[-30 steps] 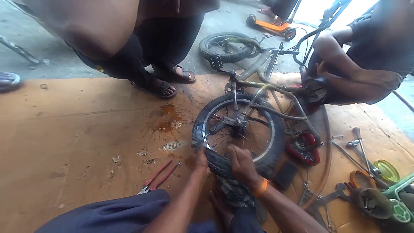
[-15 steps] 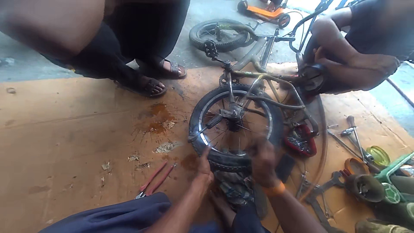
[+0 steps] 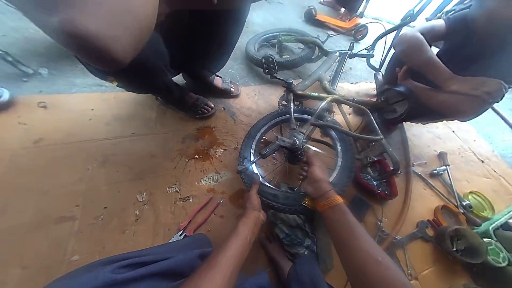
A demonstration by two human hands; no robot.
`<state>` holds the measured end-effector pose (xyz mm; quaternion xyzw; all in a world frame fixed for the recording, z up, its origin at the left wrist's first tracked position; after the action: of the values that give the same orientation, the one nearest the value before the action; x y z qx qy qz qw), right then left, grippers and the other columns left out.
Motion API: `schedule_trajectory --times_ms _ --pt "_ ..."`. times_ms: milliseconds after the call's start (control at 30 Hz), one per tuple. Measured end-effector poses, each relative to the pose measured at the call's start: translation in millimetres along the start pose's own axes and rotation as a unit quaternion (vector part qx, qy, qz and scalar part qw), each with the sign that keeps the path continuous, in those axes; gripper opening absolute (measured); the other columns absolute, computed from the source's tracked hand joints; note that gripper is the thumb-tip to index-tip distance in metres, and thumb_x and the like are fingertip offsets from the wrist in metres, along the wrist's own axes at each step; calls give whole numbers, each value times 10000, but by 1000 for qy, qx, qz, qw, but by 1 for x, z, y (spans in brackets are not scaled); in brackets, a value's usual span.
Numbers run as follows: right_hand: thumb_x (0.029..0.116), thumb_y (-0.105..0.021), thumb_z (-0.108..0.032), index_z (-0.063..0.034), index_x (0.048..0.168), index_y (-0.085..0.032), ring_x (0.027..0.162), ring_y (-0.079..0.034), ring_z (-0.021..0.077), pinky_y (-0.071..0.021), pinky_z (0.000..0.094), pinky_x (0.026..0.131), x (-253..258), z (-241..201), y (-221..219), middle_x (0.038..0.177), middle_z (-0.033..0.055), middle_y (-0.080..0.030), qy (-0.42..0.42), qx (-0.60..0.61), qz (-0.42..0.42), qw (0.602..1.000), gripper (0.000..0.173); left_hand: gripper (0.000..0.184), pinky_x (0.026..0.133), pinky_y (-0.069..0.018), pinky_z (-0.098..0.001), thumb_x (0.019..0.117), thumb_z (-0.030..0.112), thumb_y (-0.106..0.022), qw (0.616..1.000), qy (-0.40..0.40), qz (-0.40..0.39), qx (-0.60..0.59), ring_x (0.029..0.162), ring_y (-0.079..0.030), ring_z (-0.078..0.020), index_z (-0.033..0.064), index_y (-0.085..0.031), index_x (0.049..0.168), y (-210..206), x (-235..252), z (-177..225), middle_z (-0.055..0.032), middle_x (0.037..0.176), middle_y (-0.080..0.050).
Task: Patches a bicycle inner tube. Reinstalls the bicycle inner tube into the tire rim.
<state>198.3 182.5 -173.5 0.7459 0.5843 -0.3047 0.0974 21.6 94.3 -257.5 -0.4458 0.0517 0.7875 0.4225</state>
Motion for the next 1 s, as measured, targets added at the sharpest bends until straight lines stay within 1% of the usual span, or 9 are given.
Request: schedule_trajectory --times_ms 133,367,467,533,667,733,767,800,1000 --pt "1102 -379 -465 -168 852 -500 473 -340 85 -343 255 464 -1 2 -3 606 -58 -349 -12 -26 -1 1000 407 585 925 -546 -555 947 427 -708 1000 2 20 15 1138 -649 -319 109 -530 1404 0 8 5 -161 1270 -651" --pt "1100 -375 -488 -154 849 -485 432 -290 73 -296 237 413 7 24 -3 583 -58 -317 -64 -47 11 997 432 428 864 -565 -511 1009 396 -616 1000 -23 12 -8 1030 -672 -283 72 -596 1289 -1 10 6 -157 1140 -677" --pt "1055 -323 -641 -140 858 -551 431 -333 146 -312 307 407 -28 12 -6 580 17 -366 50 -204 -15 978 584 447 854 -573 -525 1013 407 -609 999 -41 26 -15 1020 -683 -298 56 -600 1289 0 13 4 -173 1140 -686" --pt "1073 -295 -596 -126 864 -605 454 -423 201 -376 374 408 -55 1 -16 595 57 -444 197 -309 -50 929 601 434 837 -579 -522 1021 393 -603 998 -46 29 -21 990 -692 -302 43 -606 1277 3 15 1 -183 1114 -694" --pt "1081 -402 -347 -109 805 -627 556 -566 163 -497 388 504 -86 22 -28 629 19 -548 415 -416 -187 787 429 430 850 -593 -510 1047 393 -556 999 -29 -5 -30 994 -705 -291 51 -605 1303 6 18 -17 -176 1109 -709" --pt "1008 -531 -257 -109 922 -699 822 -695 246 -563 465 782 -114 65 -22 806 74 -689 457 -539 -332 625 240 418 870 -586 -491 1074 374 -503 999 -31 -25 -14 1020 -698 -271 53 -593 1326 8 22 -20 -166 1135 -705" --pt "992 -548 -273 -134 971 -680 906 -662 270 -509 475 873 -125 83 -14 861 69 -670 466 -583 -385 543 193 428 902 -579 -508 1078 377 -493 999 -22 -42 -14 1060 -691 -283 62 -569 1359 9 24 -21 -170 1179 -696" --pt "985 -551 -297 -157 979 -665 926 -637 272 -479 467 914 -130 87 -8 868 56 -646 481 -597 -406 498 181 436 910 -576 -513 1078 386 -488 998 -15 -55 -15 1068 -691 -288 68 -566 1367 6 28 -20 -170 1188 -695" --pt "1040 -500 -332 -134 968 -645 855 -654 274 -510 452 792 -121 82 -33 833 70 -646 458 -638 -399 474 256 439 868 -582 -512 1062 425 -505 993 25 -110 -32 1019 -695 -287 93 -574 1341 8 37 -16 -161 1142 -699"
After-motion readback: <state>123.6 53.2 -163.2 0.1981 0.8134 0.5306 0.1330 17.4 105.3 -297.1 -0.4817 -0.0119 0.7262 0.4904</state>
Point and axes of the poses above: each hand's wrist, its own x-axis towards the middle knuckle, its own y-axis out of the back of the hand, z = x × y, the point moved 7 cm from there along x, towards the middle knuckle
